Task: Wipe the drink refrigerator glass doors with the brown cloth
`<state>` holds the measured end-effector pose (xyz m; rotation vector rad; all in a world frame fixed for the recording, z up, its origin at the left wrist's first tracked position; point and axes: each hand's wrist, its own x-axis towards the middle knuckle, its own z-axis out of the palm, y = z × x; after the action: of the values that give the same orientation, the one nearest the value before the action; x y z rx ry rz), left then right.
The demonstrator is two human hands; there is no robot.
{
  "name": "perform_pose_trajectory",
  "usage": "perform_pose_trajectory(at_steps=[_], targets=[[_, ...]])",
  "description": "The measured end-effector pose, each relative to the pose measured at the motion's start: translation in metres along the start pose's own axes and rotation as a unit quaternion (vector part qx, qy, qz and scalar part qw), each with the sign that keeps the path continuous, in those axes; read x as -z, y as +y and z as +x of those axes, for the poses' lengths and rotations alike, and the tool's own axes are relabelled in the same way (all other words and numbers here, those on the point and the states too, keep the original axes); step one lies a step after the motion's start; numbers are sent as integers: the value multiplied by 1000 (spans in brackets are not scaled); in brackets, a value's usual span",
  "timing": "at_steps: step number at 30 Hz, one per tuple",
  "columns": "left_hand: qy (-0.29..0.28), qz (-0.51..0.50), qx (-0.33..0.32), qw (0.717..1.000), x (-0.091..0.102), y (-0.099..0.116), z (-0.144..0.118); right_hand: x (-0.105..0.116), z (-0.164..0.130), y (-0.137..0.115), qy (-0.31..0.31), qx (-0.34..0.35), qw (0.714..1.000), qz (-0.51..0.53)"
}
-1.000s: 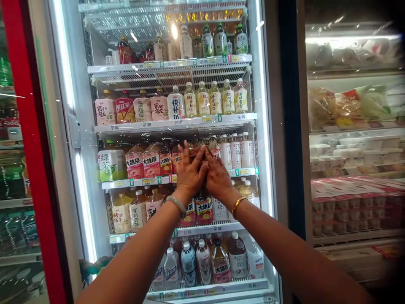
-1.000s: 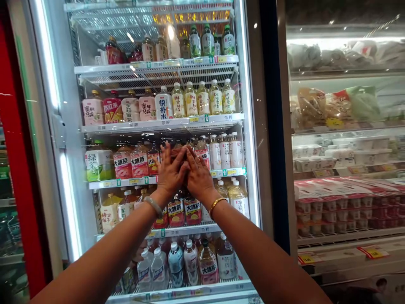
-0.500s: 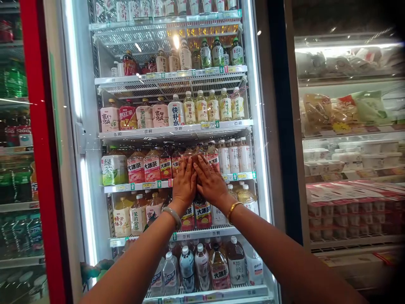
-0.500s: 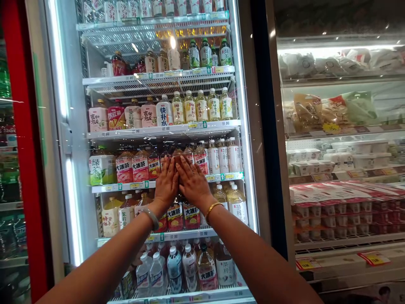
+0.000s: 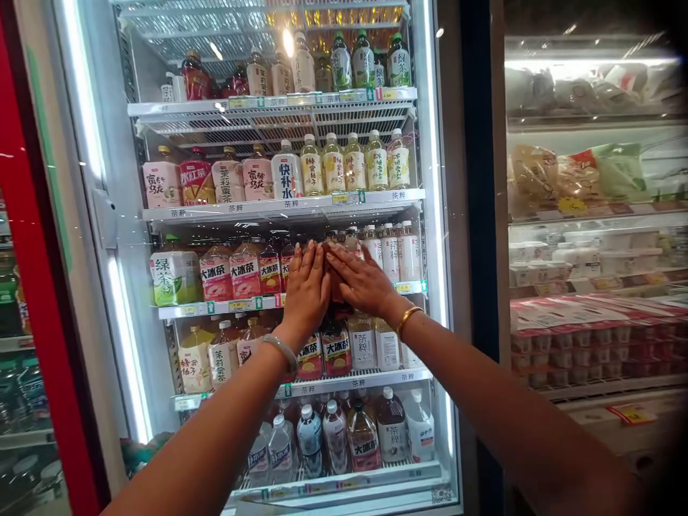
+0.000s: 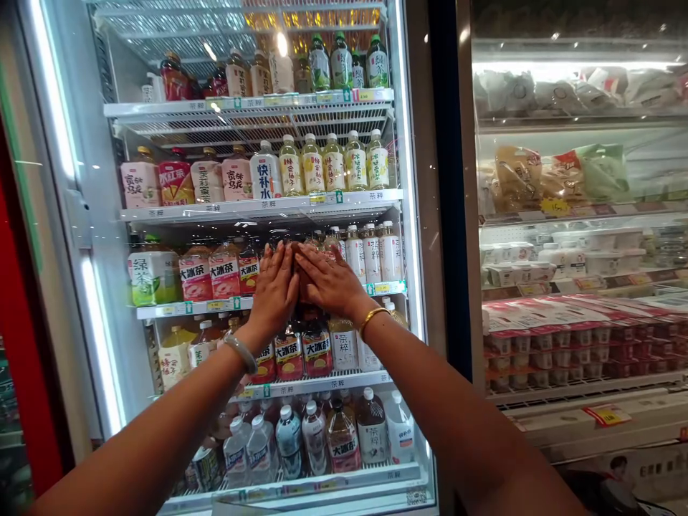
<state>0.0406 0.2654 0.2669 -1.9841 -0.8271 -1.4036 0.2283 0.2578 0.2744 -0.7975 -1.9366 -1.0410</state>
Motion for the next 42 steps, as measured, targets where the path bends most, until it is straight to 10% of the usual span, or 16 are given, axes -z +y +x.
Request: perform_pose_trajectory(at_steps=[5, 10, 15, 22, 30, 37, 42], targets=[[7, 37, -48, 998, -19, 16, -26, 6, -19, 22, 13, -61, 998, -25], [-73, 35, -189, 979, -10, 14, 14, -2, -18, 20, 48, -134, 989, -33], [11, 43, -65, 997, -8, 15, 33, -2, -18, 18, 55, -148, 987, -35], [-70, 25, -177, 981, -29, 23, -30, 0, -18, 21, 43, -155, 986, -32], [17, 29, -45, 998, -12, 7, 51, -1, -19, 20, 72, -164, 983, -29], [-105, 40, -189, 975, -21, 26, 0, -1, -22, 24, 71, -179, 981, -27], [-172, 46, -260, 949, 3, 1, 31, 2, -22, 21, 63, -180, 980, -60]])
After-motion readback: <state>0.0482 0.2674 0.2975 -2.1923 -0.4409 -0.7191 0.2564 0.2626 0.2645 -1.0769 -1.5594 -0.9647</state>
